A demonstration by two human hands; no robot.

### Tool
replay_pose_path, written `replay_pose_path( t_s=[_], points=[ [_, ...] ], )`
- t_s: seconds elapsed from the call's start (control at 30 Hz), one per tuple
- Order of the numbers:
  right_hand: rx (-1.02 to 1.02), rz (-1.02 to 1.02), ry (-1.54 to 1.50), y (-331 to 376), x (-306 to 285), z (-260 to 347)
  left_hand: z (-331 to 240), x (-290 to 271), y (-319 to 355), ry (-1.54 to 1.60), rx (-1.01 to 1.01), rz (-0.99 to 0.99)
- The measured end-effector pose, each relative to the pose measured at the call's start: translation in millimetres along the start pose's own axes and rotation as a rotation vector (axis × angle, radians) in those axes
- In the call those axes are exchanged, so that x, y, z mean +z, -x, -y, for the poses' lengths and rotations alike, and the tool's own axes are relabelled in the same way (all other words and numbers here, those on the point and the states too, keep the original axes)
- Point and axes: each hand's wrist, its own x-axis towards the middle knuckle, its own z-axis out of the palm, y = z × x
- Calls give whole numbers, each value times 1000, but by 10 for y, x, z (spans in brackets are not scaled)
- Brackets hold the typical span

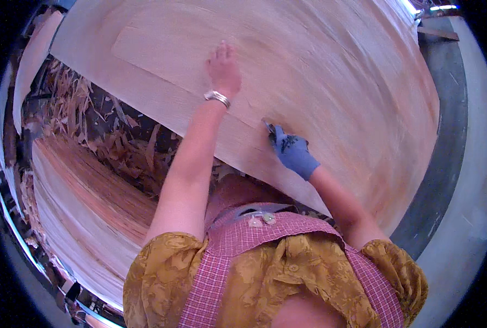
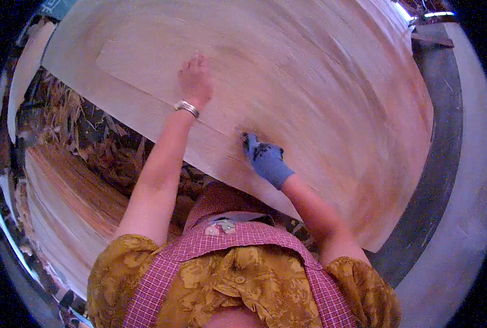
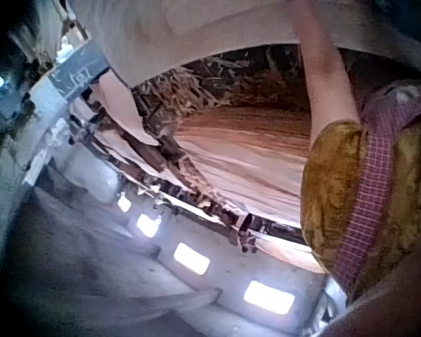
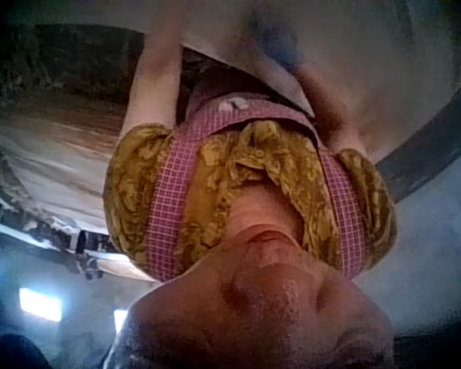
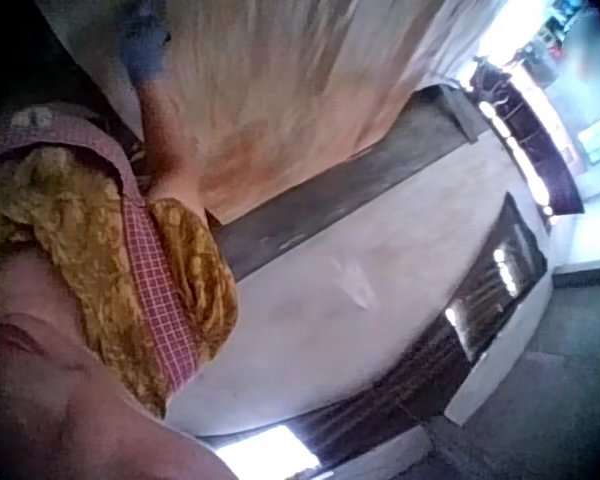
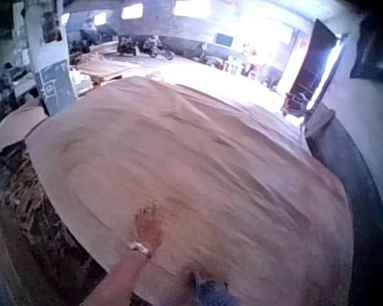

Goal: The person handles wood veneer sheets on a workbench, applying tape to various spots and using a knife to trim the tape and veneer.

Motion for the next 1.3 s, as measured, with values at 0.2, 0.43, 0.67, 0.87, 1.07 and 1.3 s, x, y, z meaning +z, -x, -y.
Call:
replay_pose_path(
  t_s=[0.2, 0.43, 0.67, 0.87, 1.07, 1.3],
  points=[
    [-50, 75, -114, 415, -156, -538, -1032, -10, 409, 48, 110, -25],
    [-85, 53, -220, 1888, 308, -1916, -878, 49, 368, -12, 163, -130],
    [38, 270, 11, 3258, 716, -3443, -794, 99, 378, -26, 133, -95],
    [-58, -221, -325, 1419, -7, -3159, -894, 61, 506, 19, 86, -105],
    [-466, -384, -130, -1646, -980, -1739, -1170, 99, 569, 90, 51, -109],
    [-647, -150, 58, -2674, -1062, -1228, -1012, -138, 142, 130, -104, -104]
  ],
)
